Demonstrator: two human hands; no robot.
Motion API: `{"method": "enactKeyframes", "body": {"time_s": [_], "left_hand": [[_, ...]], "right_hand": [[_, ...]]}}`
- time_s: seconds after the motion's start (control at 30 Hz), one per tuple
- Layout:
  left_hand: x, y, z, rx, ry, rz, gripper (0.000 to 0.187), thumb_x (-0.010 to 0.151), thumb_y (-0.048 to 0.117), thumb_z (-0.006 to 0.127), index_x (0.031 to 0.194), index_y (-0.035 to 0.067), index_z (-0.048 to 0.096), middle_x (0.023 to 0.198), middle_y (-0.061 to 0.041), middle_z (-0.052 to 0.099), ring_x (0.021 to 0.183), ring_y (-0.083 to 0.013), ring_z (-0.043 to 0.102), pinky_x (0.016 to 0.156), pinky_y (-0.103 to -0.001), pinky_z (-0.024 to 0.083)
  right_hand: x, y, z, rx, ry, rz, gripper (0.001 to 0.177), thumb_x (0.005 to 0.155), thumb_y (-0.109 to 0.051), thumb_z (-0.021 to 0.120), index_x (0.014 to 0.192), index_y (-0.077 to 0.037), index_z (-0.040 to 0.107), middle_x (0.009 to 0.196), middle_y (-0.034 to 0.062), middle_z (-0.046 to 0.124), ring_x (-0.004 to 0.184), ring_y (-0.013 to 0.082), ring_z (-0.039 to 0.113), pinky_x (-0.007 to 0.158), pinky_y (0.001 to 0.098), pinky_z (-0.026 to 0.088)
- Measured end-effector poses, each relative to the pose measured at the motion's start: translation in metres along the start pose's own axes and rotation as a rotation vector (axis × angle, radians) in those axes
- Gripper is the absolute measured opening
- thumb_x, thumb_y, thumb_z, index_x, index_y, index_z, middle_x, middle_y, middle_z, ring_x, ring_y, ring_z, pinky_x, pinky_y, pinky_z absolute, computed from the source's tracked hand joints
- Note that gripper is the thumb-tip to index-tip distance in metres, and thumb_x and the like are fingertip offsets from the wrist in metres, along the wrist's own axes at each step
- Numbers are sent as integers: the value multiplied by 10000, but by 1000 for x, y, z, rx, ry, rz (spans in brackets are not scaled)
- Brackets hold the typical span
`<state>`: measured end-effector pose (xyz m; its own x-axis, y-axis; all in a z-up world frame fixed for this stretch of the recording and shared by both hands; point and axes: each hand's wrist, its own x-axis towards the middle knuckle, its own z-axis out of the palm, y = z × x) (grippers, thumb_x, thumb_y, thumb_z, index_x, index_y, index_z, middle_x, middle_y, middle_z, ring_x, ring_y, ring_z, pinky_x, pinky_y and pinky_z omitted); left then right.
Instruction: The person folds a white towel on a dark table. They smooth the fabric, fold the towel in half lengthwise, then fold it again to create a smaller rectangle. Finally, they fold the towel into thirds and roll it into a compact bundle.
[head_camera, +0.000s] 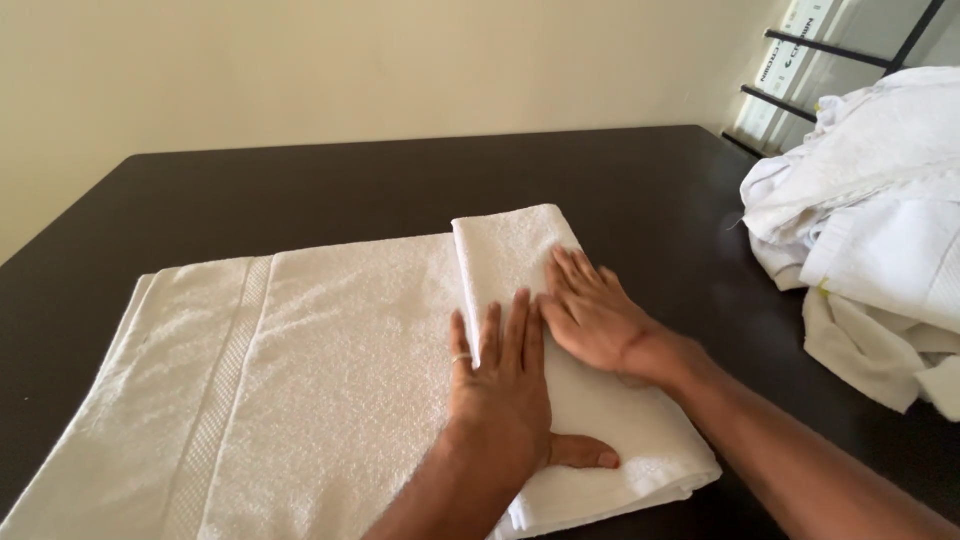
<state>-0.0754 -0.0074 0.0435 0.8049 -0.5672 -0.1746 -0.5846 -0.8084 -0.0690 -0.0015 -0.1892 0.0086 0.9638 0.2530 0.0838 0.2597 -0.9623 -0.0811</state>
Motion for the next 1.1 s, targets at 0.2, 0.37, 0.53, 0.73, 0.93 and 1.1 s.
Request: {"method": "enactKeyframes", "body": {"time_s": [0.2,0.37,0.53,0.73,0.93,1.1], "left_hand": [[3,-1,1,-138,-50,4,1647,582,997,586,1539,-107,-174,1656,-308,-163,1513,-492,-189,1134,-764,-54],[0,-2,-6,-164,-88,-29,1672,574,983,623,1527,-120,-195,1660,-291,-184,1509,-475,-187,1115,-804,46],[-1,-6,-2,-207,-40,18,1650,584,958,667,1554,-124,-115,1677,-312,-147,1498,-585,-194,1050,-867,171],[-1,-6,-5,-205,-66,19,1682,552,938,723,1564,-114,-111,1680,-310,-144,1494,-596,-185,1043,-884,172],[-1,-5,-3,-196,-45,-10,1692,531,955,709,1571,-76,-137,1691,-258,-143,1504,-555,-173,1065,-859,165],[-5,-5,-2,-186,-13,-17,1677,519,981,668,1585,-71,-88,1698,-261,-107,1521,-538,-137,1072,-852,186]], "right_hand": [[74,18,19,-46,45,45,747,1006,-414,226,1555,92,200,1659,284,149,1553,387,127,1248,500,126],[94,16,19,-91,71,35,800,1014,-466,258,1532,143,227,1646,325,166,1547,428,132,1236,498,157],[77,13,21,-13,202,71,834,1002,-565,289,1540,74,281,1643,251,246,1555,389,192,1262,484,171],[59,19,30,-132,271,-45,740,1061,-488,294,1546,71,287,1644,296,220,1526,430,199,1213,508,197],[28,16,24,7,216,-29,694,1024,-490,330,1572,-67,285,1670,190,186,1539,378,155,1224,498,163],[-9,-1,8,52,173,-3,710,1018,-481,342,1583,-59,262,1681,175,160,1549,361,124,1242,467,141]]}}
